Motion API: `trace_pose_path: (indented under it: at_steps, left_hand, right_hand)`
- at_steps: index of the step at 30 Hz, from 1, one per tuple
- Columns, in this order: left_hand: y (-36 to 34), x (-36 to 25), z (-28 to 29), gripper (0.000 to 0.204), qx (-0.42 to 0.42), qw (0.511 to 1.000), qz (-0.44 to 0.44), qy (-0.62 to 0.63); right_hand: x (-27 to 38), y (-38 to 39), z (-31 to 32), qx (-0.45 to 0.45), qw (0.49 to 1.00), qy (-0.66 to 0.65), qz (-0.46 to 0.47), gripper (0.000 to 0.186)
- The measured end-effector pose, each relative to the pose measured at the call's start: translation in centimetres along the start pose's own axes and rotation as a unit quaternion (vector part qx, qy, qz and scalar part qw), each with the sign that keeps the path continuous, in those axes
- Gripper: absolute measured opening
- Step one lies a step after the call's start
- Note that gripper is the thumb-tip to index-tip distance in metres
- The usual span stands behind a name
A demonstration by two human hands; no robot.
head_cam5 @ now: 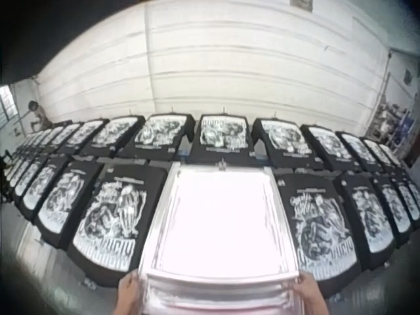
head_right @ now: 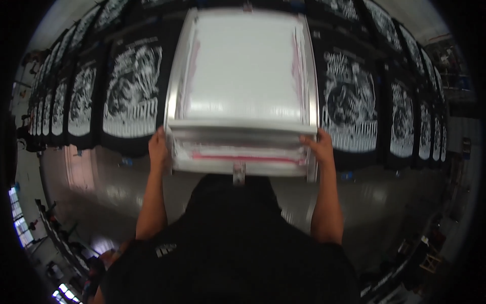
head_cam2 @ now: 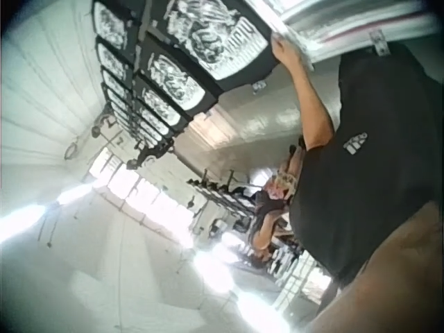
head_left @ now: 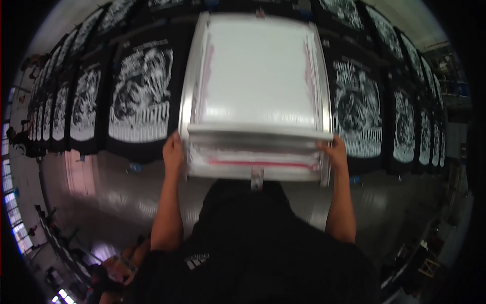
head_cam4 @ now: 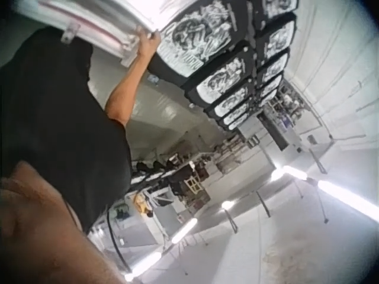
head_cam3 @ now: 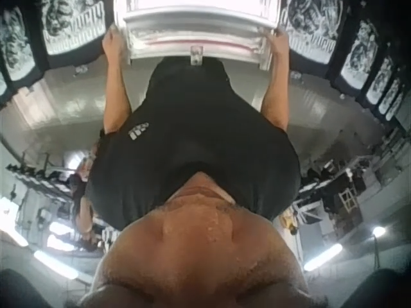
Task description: Manually screen printing white graphics onto black t-shirts using a large production printing press.
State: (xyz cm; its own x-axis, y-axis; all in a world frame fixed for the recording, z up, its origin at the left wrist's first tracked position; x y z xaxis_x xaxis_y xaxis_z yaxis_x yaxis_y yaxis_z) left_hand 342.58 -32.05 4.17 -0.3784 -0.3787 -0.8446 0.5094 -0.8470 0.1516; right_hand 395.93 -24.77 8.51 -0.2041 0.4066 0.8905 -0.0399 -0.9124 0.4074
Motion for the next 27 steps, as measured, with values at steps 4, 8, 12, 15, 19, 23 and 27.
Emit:
trace_pose_path:
  at_steps: [4, 8, 12, 15, 19, 23, 27]
  left_hand:
    - [-0.6, 1.8, -1.2, 0.052, -0.002, 0.999, 0.01, 0.052]
    - [-1.1, 2.4, -1.4, 0.051, 0.011, 0.994, 0.014, 0.11]
    - [-1.2, 3.3, -0.9, 0.048, 0.031, 0.992, 0.002, 0.125]
    - [-1.2, 4.3, -1.2, 0.049, 0.035, 0.993, -0.01, 0.116]
    - [-1.0, 3.3, -0.9, 0.049, 0.036, 0.998, -0.036, 0.034]
    - [0.2, -2.3, 1.6, 0.046, 0.025, 0.983, -0.17, -0.063]
    - [2.2, -8.8, 1.9, 0.036, 0.206, 0.865, -0.385, -0.249]
  right_hand:
    - [-1.5, -1.1, -0.4, 0.024, 0.999, -0.031, 0.013, 0.039]
    - [-2.0, -1.1, -1.1, 0.031, 0.999, -0.043, 0.01, 0.038]
    - [-2.6, -0.9, -1.3, 0.039, 0.998, -0.051, 0.014, 0.038]
    - [-3.5, -0.8, -1.7, 0.043, 0.997, -0.062, 0.017, 0.038]
    - [-2.6, -0.7, -2.1, 0.051, 0.998, -0.047, 0.002, 0.039]
    - [1.8, 1.5, -2.2, 0.112, 0.969, 0.221, 0.011, 0.035]
    - [4.0, 5.7, -4.4, 0.095, 0.815, 0.55, 0.153, 0.037]
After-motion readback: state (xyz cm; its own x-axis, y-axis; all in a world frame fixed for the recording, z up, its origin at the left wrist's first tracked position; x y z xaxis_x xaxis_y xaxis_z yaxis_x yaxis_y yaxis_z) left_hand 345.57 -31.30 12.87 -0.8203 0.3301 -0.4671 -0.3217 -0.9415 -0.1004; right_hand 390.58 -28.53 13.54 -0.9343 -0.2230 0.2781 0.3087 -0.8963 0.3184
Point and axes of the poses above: each hand's wrist, its own y-axis away from the middle knuckle, its own z-axis out of the back of the hand, x = y × z, the point moved 1 cm from there along -y, towards the middle knuckle, and after that the axes turned 4 degrees about -z, right-handed, at the moved point
